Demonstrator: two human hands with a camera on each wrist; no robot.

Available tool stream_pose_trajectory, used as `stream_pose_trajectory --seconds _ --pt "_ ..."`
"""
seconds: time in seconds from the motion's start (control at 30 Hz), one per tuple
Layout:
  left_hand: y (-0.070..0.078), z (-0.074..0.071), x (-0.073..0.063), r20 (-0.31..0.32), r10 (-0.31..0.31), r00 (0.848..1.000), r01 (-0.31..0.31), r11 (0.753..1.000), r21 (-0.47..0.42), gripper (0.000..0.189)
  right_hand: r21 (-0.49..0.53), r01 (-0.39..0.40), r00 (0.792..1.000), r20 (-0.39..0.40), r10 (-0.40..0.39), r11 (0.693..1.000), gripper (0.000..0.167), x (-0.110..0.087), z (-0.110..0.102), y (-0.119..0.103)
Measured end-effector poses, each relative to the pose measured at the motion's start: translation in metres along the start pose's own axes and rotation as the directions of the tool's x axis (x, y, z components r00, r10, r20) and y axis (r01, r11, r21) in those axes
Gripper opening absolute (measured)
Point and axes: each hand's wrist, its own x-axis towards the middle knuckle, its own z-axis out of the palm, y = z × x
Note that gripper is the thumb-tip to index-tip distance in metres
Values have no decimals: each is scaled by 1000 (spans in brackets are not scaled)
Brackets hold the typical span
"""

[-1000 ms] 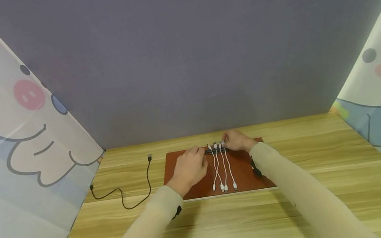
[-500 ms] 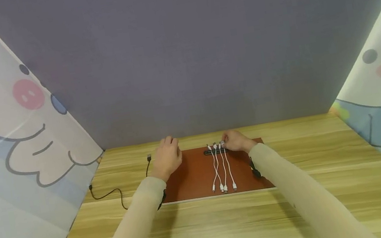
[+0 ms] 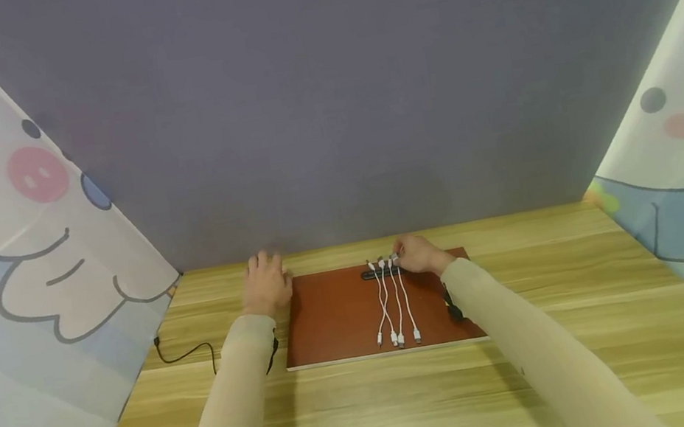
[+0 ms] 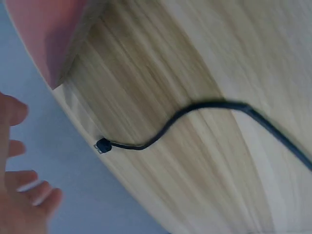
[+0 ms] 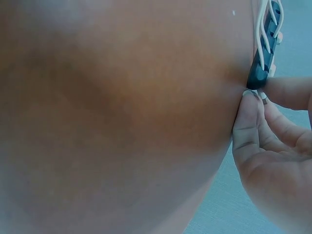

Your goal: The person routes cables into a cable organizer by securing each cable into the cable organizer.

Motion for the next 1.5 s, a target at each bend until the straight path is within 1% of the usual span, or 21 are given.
stream_pose_trajectory --seconds 0.1,0.2,0.27,0.37,0.47,0.53,0.6,0.7,0.8,0.83,0.93,1.07,1.23,1.5 --pt "-4 0 -2 78 -91 993 97 991 -87 58 -5 -6 1000 -17 6 1000 14 2 1 -1" --pt "-10 1 -6 169 -148 974 174 973 -151 59 -19 9 1000 -18 -9 1000 17 3 4 -4" --pt "-14 4 -9 220 -160 962 200 965 -171 60 -40 16 1000 -17 -16 999 18 4 7 -5" --pt "-19 6 -13 280 -167 945 221 960 -173 62 -70 22 1000 -15 -23 997 19 4 11 -6" --pt "-21 7 -16 309 -171 936 231 959 -166 63 -69 19 1000 -16 -20 997 18 4 12 -7" --pt "-22 8 -16 309 -180 934 238 958 -162 60 -64 23 1000 -17 -25 998 16 5 13 -8" --pt "-22 8 -17 293 -189 937 245 955 -169 53 -63 28 999 -16 -30 998 15 5 12 -9" --pt "-25 10 -18 227 -183 956 222 962 -160 36 -58 35 999 -8 -36 998 15 7 12 -10" --pt "-27 11 -18 164 -157 974 182 973 -144 27 -53 36 999 -9 -36 998 17 8 12 -10" --pt "-27 11 -18 150 -145 978 166 977 -137 26 -56 33 999 -14 -34 998 17 8 12 -10" --pt "-26 9 -16 133 -126 983 145 978 -148 28 -67 31 999 -29 -33 997 18 8 12 -10" --pt "-23 7 -14 134 -123 983 144 977 -160 26 -61 34 999 -38 -36 998 20 6 11 -9" --pt "-18 3 -14 164 -128 978 159 969 -191 18 -29 46 997 -64 -48 999 27 1 10 -7" --pt "-14 -3 -17 205 -92 974 138 964 -226 25 -32 55 997 -46 -56 998 40 -6 11 -8"
